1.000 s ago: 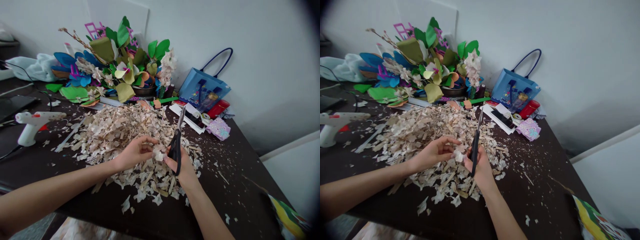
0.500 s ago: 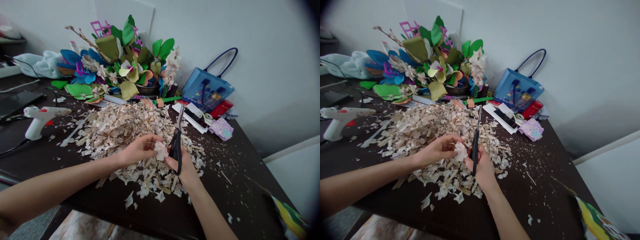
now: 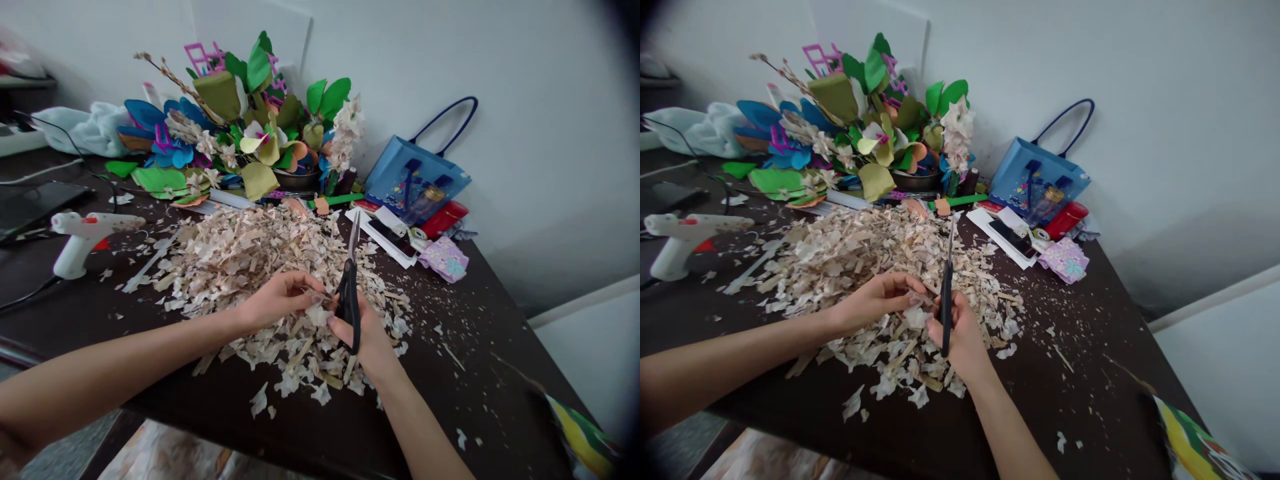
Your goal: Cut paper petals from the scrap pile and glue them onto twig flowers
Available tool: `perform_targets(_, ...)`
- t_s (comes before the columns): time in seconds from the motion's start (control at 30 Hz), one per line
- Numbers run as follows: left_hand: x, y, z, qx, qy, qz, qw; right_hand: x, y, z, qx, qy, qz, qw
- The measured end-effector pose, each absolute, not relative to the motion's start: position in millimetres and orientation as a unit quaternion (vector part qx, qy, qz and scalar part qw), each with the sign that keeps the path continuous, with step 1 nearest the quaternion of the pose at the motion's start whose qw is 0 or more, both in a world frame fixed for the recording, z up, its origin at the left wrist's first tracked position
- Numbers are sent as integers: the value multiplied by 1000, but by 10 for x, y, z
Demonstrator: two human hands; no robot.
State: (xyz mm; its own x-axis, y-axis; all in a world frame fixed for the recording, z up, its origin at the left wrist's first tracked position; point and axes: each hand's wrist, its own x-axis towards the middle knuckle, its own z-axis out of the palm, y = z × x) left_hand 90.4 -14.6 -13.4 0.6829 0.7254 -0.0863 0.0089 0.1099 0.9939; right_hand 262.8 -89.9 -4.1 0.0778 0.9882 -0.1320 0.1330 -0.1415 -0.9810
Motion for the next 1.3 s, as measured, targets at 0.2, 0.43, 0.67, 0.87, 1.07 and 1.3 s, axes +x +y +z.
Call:
perform_targets(0.2,909,-142,-108,547,318,259,729,2630,-898,-65,-575,-499,468,449)
perform_targets(0.43,901,-132,-71,494,318,269,763,2659,-890,-77,-572,-491,470,458)
perform_targets(0.67,871,-110,-43,494,319,270,762,2669,-883,-30,-576,-472,487,457)
perform_targets(0.87,863,-112,0,499,325,274,756,2596,-887,10,-565,-466,497,466)
perform_targets(1.07,869,-96,-28,509,327,294,740,2634,-890,-44,-561,-435,489,506)
perform_targets(1.3,875,-104,-7,555,320,308,703,2678,-886,-36,-574,-445,440,529)
